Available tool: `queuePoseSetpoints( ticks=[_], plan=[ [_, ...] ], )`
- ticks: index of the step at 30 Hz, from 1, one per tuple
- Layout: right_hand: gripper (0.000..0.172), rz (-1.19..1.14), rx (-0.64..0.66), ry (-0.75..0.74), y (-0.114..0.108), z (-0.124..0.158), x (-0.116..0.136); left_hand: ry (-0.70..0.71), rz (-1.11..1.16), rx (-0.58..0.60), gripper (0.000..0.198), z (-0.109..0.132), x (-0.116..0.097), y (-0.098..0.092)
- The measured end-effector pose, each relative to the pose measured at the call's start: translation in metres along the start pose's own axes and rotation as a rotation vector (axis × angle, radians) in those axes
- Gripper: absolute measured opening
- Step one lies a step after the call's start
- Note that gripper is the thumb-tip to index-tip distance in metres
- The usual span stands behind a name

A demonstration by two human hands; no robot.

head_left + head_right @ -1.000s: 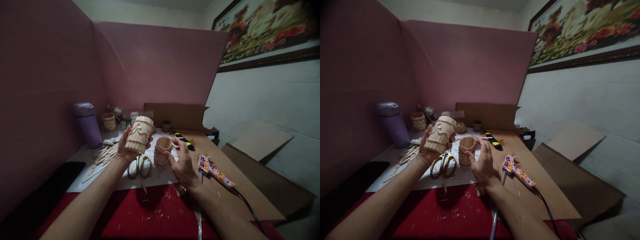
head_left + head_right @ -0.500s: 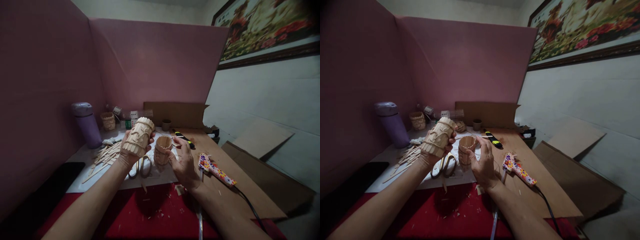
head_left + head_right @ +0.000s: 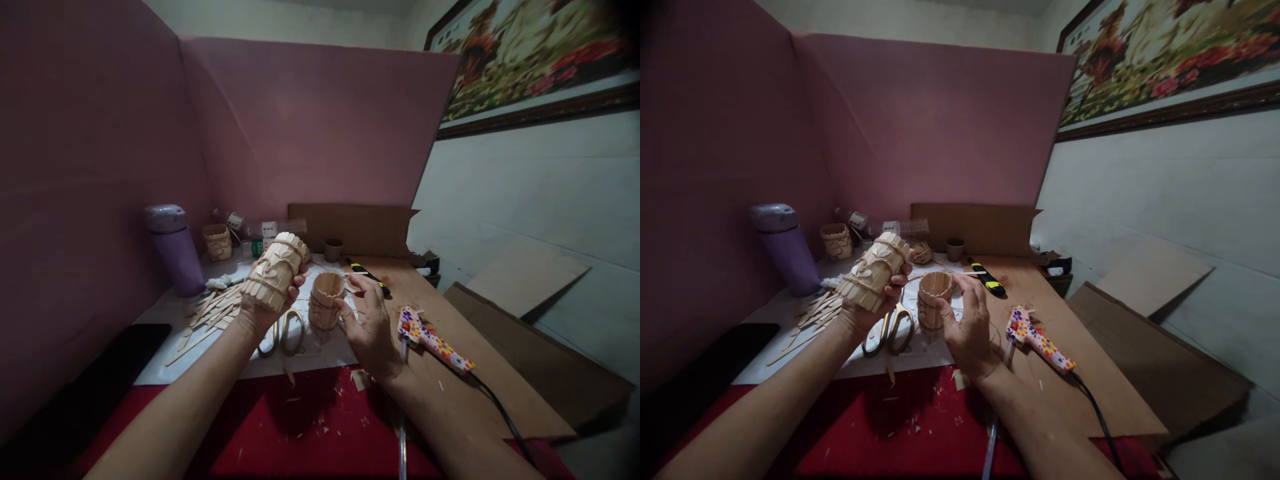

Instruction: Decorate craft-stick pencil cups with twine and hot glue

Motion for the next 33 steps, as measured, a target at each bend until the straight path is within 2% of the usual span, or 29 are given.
queuePoseSetpoints(
  ticks=[6, 9, 12, 15, 17, 19, 21, 23, 26, 28, 31, 33],
  plan=[
    [0.036, -0.004, -0.002, -0.015, -0.001, 0.000, 0.001, 0.063, -0.030, -0.041, 0.068, 0.000, -0.004, -0.005],
    [0.033, -0.005, -0.019, -0.028, -0.003, -0.001, 0.003, 0.134, -0.142, -0.089, 0.061, -0.003, -0.005, -0.002],
    [0.028, -0.031, -0.034, -0.051, -0.006, -0.002, 0.007, 0.294, -0.272, -0.183, 0.044, -0.006, -0.001, 0.005],
    [0.025, -0.079, 0.012, -0.049, -0.008, -0.003, 0.017, 0.486, -0.359, -0.250, 0.030, -0.005, 0.009, 0.016],
    [0.034, -0.099, 0.062, -0.021, -0.006, -0.003, 0.024, 0.571, -0.441, -0.225, 0.030, -0.004, 0.018, 0.025],
    [0.054, -0.083, 0.089, -0.003, -0.001, -0.003, 0.031, 0.652, -0.524, -0.206, 0.034, -0.001, 0.028, 0.032],
    [0.073, -0.022, 0.088, -0.019, 0.005, -0.002, 0.036, 0.708, -0.574, -0.204, 0.042, 0.001, 0.038, 0.036],
    [0.083, 0.057, 0.070, -0.057, 0.010, -0.001, 0.039, 0.729, -0.578, -0.198, 0.055, 0.002, 0.045, 0.038],
    [0.081, 0.109, 0.047, -0.073, 0.011, 0.000, 0.038, 0.690, -0.571, -0.149, 0.066, 0.003, 0.052, 0.038],
    [0.074, 0.064, 0.038, -0.025, 0.007, 0.000, 0.037, 0.646, -0.591, -0.077, 0.058, 0.003, 0.051, 0.040],
    [0.067, -0.164, 0.062, 0.085, -0.001, -0.004, 0.036, 0.641, -0.625, 0.004, 0.045, 0.004, 0.045, 0.043],
    [0.063, -0.358, 0.094, 0.148, -0.005, -0.007, 0.035, 0.667, -0.630, -0.015, 0.040, 0.004, 0.040, 0.043]
  ],
)
Point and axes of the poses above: each hand's wrist, its own z-axis away from the middle knuckle, its own y-axis out of the palm, x = y × z, the point moved 2 cm from there along -z, towards the middle knuckle, and after that the axes turned 4 degrees about z, right-handed, at the moved point
